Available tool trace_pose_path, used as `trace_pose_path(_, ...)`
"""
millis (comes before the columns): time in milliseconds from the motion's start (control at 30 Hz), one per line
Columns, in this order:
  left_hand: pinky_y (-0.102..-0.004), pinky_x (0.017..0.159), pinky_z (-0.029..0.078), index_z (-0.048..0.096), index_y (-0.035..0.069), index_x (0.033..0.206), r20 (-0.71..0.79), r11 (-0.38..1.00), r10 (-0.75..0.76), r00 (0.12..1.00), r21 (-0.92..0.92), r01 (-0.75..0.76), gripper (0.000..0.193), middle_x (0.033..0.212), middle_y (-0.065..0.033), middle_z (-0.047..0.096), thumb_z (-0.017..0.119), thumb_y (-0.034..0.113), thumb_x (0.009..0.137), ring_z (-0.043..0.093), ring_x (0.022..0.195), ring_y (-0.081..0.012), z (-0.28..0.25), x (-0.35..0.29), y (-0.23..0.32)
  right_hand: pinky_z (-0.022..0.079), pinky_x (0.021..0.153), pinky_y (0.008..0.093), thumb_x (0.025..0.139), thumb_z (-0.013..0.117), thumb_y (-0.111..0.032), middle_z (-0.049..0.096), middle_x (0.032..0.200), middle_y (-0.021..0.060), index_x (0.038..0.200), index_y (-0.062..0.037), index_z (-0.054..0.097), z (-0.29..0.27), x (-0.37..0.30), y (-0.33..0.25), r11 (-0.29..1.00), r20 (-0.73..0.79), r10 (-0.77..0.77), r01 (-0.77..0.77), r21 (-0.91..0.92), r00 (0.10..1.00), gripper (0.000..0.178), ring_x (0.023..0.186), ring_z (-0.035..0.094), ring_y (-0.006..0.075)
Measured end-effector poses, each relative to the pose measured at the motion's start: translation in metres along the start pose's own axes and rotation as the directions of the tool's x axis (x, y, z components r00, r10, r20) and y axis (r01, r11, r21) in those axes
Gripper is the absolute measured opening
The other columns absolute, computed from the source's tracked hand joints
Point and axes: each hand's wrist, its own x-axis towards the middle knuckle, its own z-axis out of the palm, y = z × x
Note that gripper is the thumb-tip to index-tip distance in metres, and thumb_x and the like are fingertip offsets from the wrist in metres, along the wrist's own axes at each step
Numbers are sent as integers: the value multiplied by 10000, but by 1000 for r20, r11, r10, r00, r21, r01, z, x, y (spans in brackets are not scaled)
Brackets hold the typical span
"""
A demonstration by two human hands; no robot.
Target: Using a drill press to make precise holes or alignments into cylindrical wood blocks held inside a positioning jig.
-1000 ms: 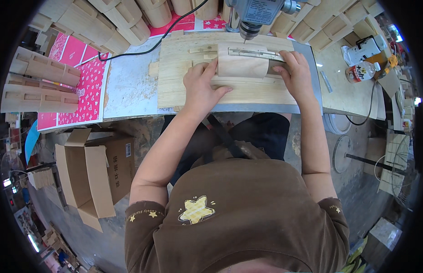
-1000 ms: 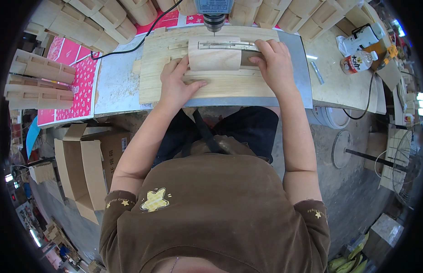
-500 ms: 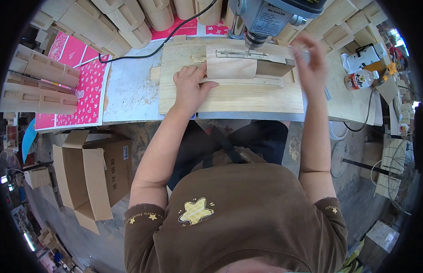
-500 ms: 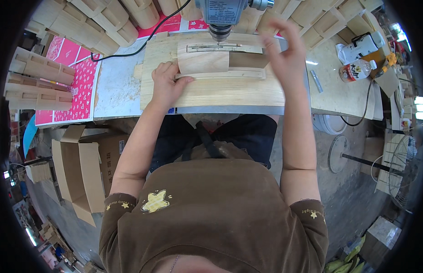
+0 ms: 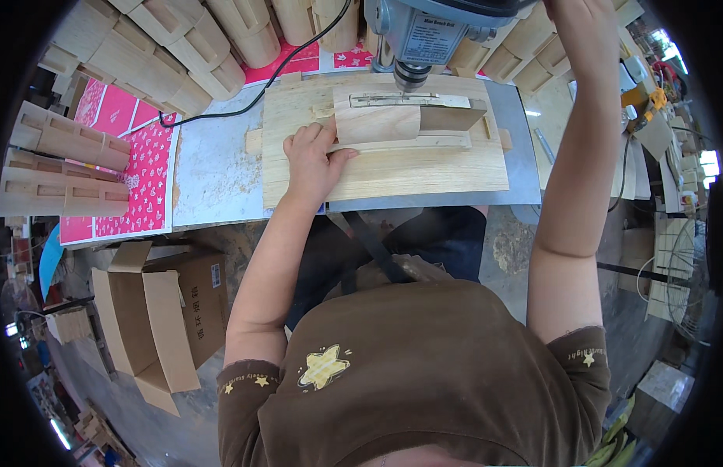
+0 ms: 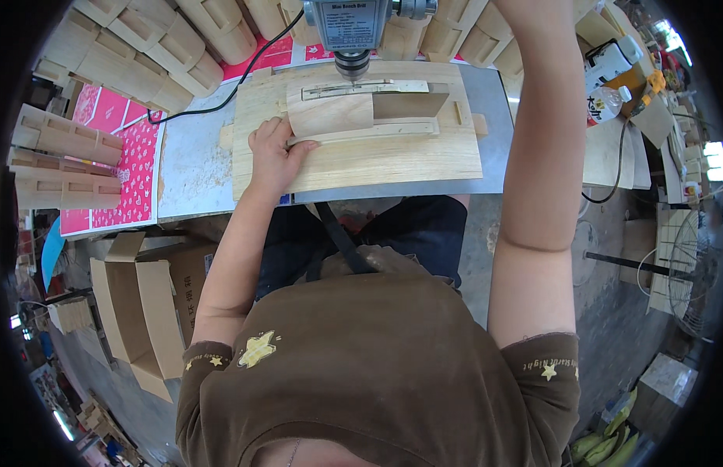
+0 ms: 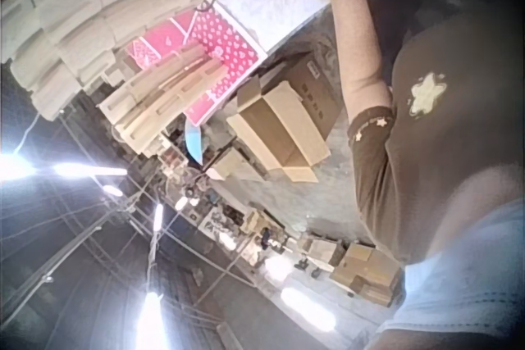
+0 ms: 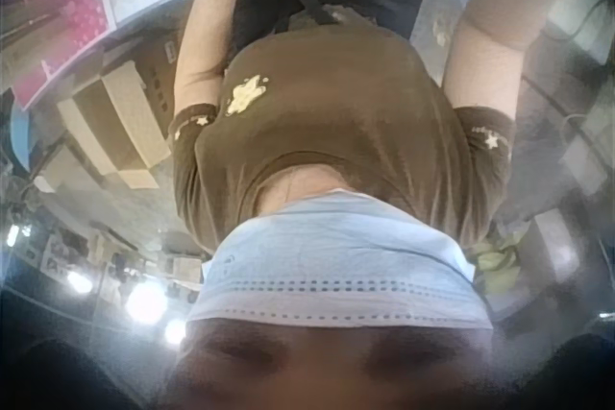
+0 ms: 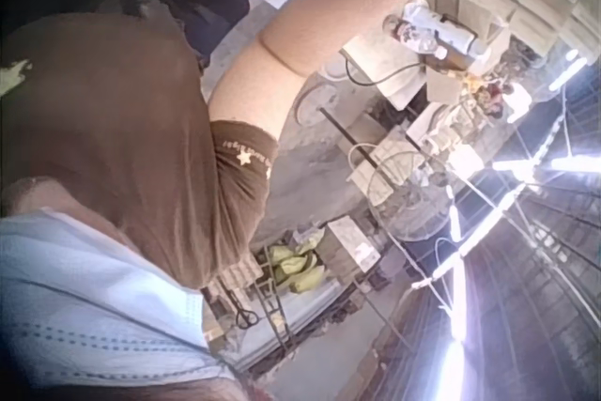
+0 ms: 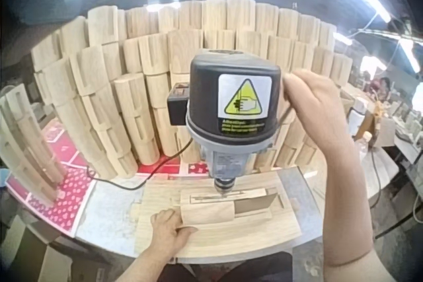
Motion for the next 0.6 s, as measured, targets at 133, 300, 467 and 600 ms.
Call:
trace_pose_path(133,-367,755,293,603,59,1095,10,1000,-7,1000,-7,7,540,782,-11,526,748,292,630,503,808,-209,1,2,1,366,545,208,916,522,-168,518,631,1,912,6,656,-15,-59,-4,995,58,77,-80,65,995,220,590,472,68)
trace_pose_path(300,-364,754,293,596,59,1115,15,1000,8,1000,17,-8,555,766,-11,516,747,288,632,503,804,-206,-1,3,1,385,503,273,877,558,-101,547,605,54,851,6,653,22,-131,7,973,-16,66,-61,220,998,146,531,509,136)
trace_pose_path(467,-359,749,294,602,64,1105,-1,1000,18,1000,11,-18,549,759,-12,506,750,288,626,500,799,-205,-1,3,0,402,583,307,866,544,-64,573,678,74,890,-12,645,63,-158,33,984,-52,28,-19,175,998,116,606,527,207)
trace_pose_path(600,-359,747,295,606,73,1097,-3,1000,11,1000,8,-11,550,762,-13,510,756,285,613,502,797,-206,-1,1,-1,402,610,314,856,547,-50,575,702,75,877,-24,636,59,-156,30,984,-90,-27,42,174,996,95,644,536,212)
